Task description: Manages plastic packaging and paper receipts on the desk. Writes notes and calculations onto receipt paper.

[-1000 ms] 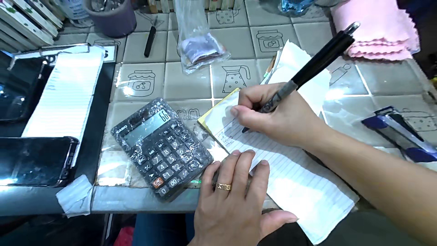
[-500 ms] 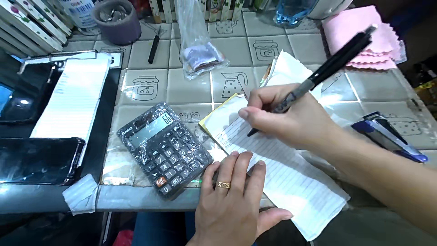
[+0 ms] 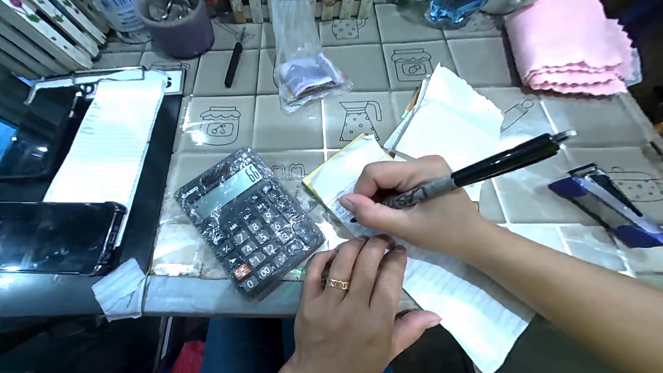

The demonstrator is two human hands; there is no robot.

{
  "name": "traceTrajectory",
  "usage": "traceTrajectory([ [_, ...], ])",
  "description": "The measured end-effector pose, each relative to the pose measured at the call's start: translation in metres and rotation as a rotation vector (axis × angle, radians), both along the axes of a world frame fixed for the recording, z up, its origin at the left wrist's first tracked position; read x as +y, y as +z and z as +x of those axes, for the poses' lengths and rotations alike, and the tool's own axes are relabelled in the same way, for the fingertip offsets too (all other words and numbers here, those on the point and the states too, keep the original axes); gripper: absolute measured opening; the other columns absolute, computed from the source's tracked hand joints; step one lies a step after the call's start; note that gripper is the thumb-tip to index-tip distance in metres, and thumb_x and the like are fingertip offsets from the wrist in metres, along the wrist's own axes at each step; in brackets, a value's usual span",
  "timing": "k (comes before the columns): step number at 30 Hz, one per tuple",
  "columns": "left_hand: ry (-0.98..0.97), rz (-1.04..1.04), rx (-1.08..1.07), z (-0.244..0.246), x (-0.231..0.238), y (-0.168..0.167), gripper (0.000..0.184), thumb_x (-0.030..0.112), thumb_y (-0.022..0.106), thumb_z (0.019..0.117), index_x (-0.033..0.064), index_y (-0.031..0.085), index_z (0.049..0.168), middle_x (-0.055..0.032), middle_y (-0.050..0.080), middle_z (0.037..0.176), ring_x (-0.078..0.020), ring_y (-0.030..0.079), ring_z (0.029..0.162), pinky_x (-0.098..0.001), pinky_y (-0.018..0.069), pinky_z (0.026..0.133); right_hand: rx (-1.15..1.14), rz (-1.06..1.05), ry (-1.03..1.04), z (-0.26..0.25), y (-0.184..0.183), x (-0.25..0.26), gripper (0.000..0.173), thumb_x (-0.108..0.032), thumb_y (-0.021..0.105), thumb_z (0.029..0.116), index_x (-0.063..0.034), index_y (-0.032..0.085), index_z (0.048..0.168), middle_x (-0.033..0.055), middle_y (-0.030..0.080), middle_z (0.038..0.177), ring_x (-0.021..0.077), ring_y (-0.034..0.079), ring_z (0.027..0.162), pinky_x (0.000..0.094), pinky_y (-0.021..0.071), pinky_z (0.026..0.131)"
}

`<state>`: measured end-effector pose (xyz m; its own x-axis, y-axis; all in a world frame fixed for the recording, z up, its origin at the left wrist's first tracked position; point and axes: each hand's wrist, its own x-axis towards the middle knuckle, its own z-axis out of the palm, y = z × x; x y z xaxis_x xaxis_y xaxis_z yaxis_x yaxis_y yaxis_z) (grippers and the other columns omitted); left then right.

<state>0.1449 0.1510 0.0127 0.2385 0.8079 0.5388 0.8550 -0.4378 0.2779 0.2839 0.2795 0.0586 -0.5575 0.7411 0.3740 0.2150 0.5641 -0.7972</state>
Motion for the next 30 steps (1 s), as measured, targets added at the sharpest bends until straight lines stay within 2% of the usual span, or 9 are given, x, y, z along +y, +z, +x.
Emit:
traceTrajectory([
  [30, -0.018, -0.02, -0.006, -0.0012, 0.0, 0.0017, 0.063, 0.07, 0.059, 0.0896, 0.0203, 0.071, 0.126, -0.0021, 0.062, 0.139, -0.0179, 0.052, 0.131, -0.04, 0.0359, 0.11, -0.066, 0.007, -0.027, 0.0022, 0.0009, 0.0021, 0.023, -0.013, 0.063, 0.0946, -0.0133, 0.059, 0.072, -0.0093, 0.05, 0.062, -0.0063, 0.045, 0.054, 0.011, 0.0323, 0.046],
])
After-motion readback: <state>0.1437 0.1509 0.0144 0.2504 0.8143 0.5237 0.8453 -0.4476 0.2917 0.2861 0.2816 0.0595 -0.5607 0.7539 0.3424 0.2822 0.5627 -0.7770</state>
